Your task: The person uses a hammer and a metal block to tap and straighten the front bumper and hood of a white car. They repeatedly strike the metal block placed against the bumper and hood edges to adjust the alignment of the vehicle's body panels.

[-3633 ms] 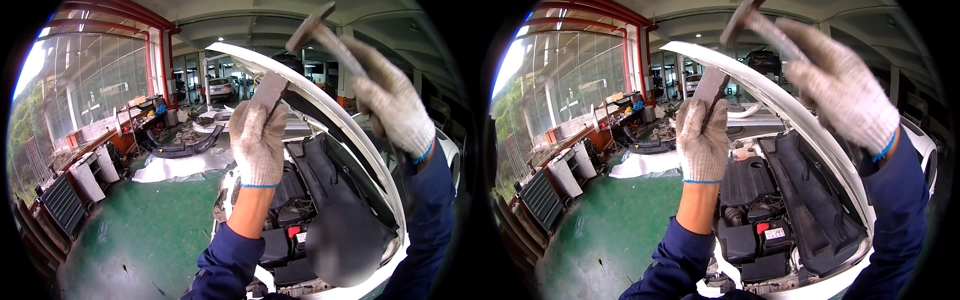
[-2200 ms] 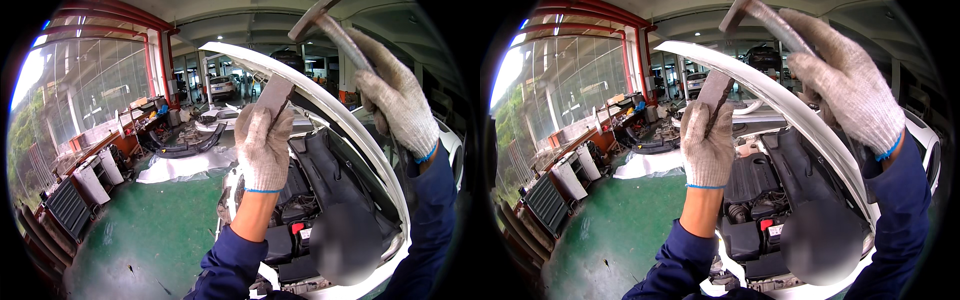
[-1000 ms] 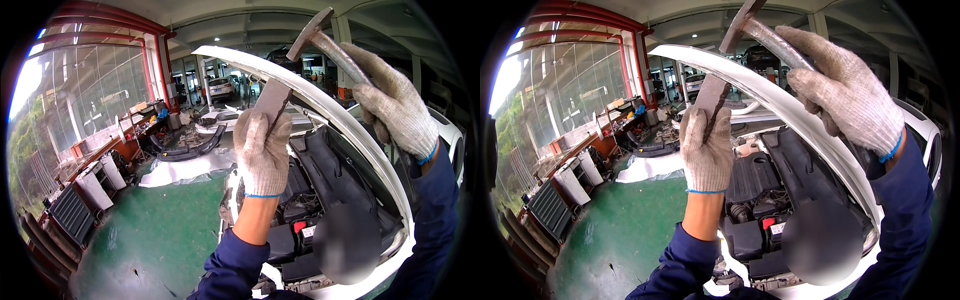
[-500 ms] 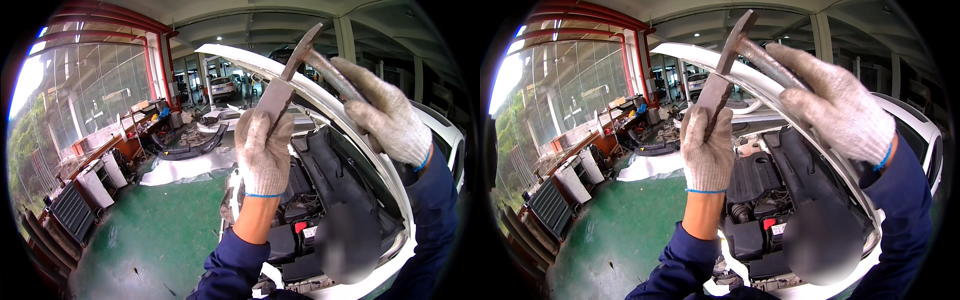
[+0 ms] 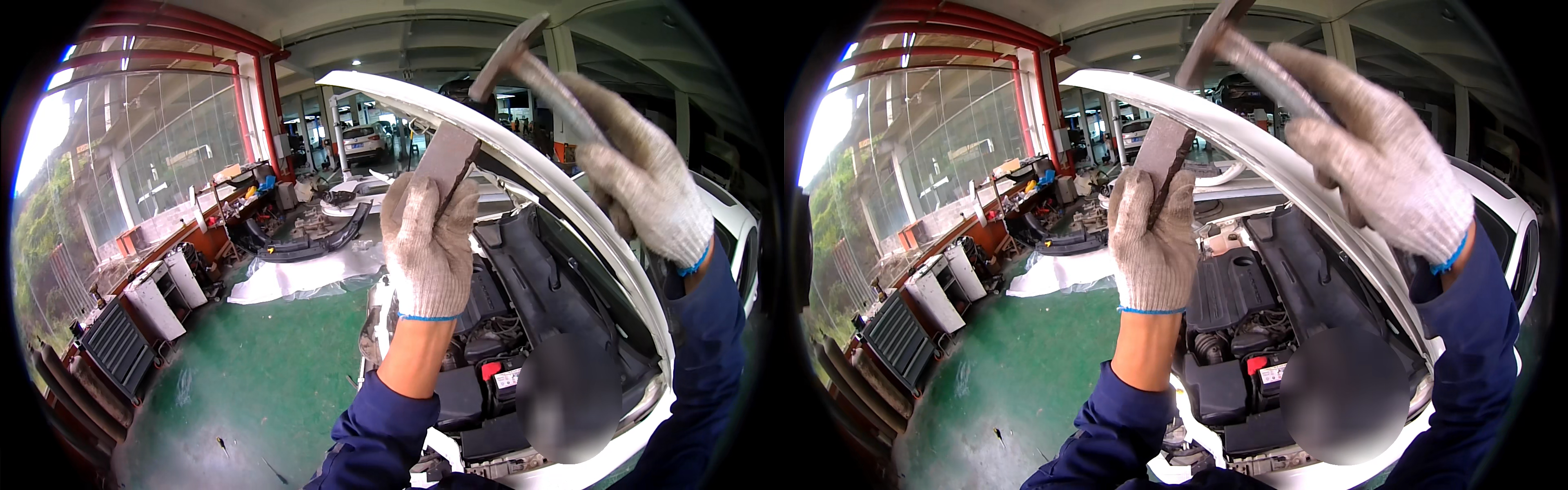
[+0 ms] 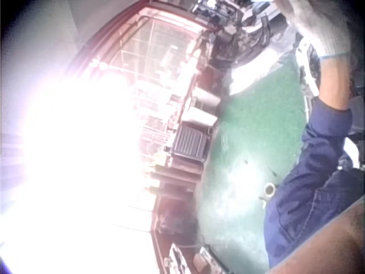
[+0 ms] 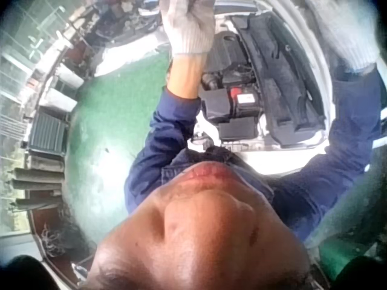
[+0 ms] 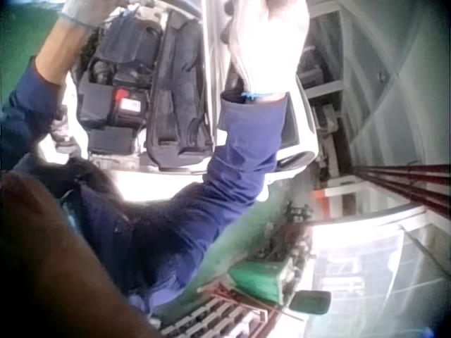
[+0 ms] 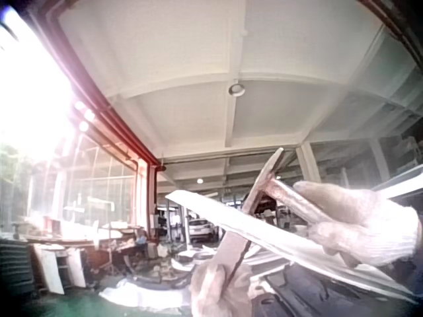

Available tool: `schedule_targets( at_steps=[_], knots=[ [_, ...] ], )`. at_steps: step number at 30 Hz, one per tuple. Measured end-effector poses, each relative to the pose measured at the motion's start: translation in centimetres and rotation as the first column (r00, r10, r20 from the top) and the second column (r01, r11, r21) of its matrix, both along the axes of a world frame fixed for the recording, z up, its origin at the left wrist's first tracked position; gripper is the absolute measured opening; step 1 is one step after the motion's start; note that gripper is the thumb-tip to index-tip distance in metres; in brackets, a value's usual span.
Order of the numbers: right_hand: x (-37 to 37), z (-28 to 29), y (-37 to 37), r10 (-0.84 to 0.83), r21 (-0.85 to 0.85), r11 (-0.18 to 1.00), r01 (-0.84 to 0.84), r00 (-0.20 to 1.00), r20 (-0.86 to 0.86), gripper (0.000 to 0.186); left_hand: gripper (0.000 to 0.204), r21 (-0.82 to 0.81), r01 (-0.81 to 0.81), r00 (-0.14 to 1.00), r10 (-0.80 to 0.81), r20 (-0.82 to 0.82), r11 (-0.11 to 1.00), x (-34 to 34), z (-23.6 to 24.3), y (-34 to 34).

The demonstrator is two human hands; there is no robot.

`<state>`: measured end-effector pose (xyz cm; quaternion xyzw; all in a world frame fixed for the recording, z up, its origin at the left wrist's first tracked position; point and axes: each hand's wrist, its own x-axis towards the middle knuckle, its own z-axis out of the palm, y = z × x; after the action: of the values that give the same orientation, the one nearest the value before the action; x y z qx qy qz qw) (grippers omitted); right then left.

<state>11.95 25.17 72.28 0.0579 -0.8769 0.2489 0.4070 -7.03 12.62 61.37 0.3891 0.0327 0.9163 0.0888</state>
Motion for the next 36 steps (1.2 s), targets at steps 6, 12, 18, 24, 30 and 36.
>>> schedule_targets(
  at_steps=[6, 12, 18, 24, 30, 36],
  knots=[
    [-1.0, -1.3, 0.5, -0.017, 0.099, 0.995, 0.025, 0.997, -0.082, 0.072, 0.029, -0.013, -0.036, 0.999, 0.035, -0.020, 0.999, 0.1, -0.3, -0.3],
    [0.6, -1.2, 0.1, -0.068, -0.020, 0.998, 0.067, 0.997, -0.042, 0.072, 0.028, -0.037, -0.008, 1.000, 0.008, -0.016, 0.999, 0.9, -0.9, 0.4],
    [0.3, -2.2, 0.2, -0.012, 0.021, 1.000, 0.013, 0.999, -0.048, 0.073, 0.030, -0.031, -0.016, 1.000, 0.015, -0.019, 0.999, 1.1, -1.0, 0.6],
    [0.7, -0.9, 1.2, 0.018, -0.012, 1.000, -0.021, 0.972, -0.234, 0.074, 0.028, -0.021, 0.011, 1.000, -0.011, 0.003, 1.000, 1.4, -0.7, 0.6],
    [1.2, -1.0, 0.6, -0.036, 0.000, 0.999, 0.036, 0.986, -0.162, 0.070, 0.029, -0.018, 0.028, 0.999, -0.028, -0.017, 0.999, 1.0, -0.5, 0.1],
    [1.1, -1.3, -0.1, -0.084, 0.028, 0.996, 0.086, 0.994, -0.064, 0.071, 0.028, -0.051, -0.074, 0.997, 0.074, -0.005, 0.996, 1.3, -0.4, -0.1]
  ],
)
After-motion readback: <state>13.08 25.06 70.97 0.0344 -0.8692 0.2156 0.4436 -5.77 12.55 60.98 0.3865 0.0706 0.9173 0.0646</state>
